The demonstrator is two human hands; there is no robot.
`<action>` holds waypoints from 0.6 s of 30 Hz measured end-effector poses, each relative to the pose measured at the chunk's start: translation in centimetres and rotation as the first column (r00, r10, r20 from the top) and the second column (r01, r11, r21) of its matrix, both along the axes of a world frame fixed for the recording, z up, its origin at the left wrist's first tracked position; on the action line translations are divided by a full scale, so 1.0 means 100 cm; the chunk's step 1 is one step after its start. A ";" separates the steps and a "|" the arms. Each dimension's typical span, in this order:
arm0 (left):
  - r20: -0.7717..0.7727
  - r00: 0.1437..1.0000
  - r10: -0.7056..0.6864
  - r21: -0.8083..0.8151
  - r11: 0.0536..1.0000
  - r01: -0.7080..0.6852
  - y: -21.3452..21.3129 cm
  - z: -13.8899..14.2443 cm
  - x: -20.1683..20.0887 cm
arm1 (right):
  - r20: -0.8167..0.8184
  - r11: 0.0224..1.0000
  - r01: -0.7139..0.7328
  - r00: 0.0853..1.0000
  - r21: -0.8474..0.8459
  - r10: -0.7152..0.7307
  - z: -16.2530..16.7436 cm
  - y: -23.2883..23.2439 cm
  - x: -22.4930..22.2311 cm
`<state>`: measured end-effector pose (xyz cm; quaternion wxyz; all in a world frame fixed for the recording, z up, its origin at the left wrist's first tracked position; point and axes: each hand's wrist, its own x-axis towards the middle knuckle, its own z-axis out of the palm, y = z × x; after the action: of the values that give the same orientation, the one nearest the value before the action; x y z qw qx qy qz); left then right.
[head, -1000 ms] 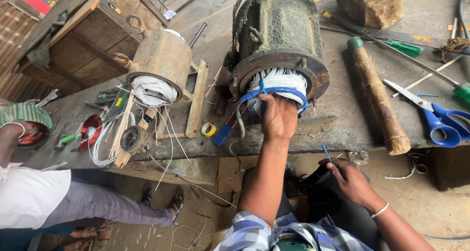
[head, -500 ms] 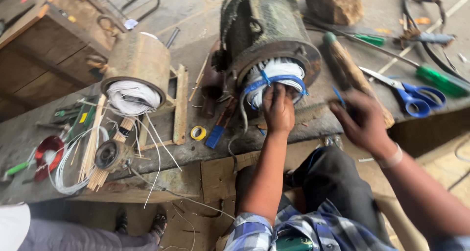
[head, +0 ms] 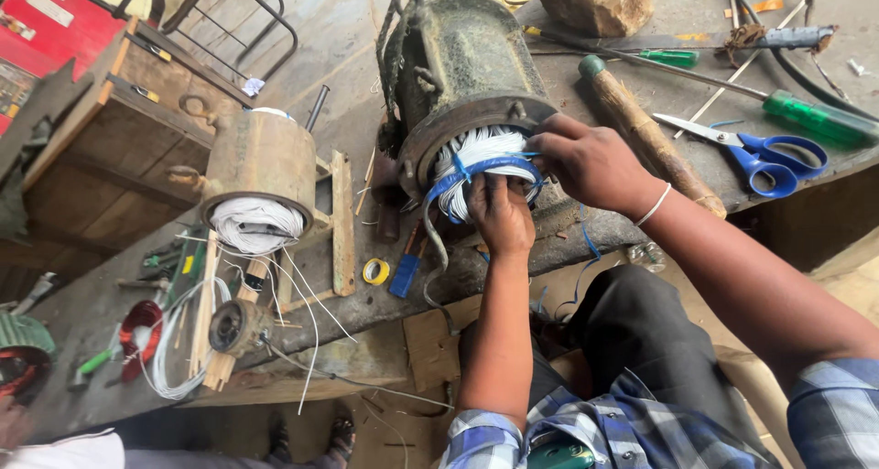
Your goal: The person secures bundles of white wire inside a motor stator housing using blue plastic ties, pulling and tightening each tie by hand, tapping the wire bundle with a wooden mallet, and trimming excess tie ends with scissors. They work around the stator, tightening ties at several positions on the coil bundle.
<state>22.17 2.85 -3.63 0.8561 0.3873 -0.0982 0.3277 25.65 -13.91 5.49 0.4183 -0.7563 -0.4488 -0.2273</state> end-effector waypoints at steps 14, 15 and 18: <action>-0.005 0.999 -0.035 0.255 0.966 0.035 0.010 0.013 -0.010 | -0.165 0.917 -0.270 0.931 0.293 0.327 -0.017 0.005 0.022; 0.005 0.996 -0.085 0.222 0.972 0.082 0.009 0.016 -0.011 | -0.174 0.917 -0.281 0.925 0.284 0.338 -0.018 0.005 0.023; -0.072 0.989 -0.132 0.107 0.985 0.139 0.015 0.015 -0.007 | -0.194 0.905 -0.327 0.902 0.273 0.385 -0.017 0.003 0.025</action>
<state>21.47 4.39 -2.11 0.8561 0.4374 -0.1147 0.2502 28.19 -13.56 3.78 0.5907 -0.6284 -0.4955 -0.1034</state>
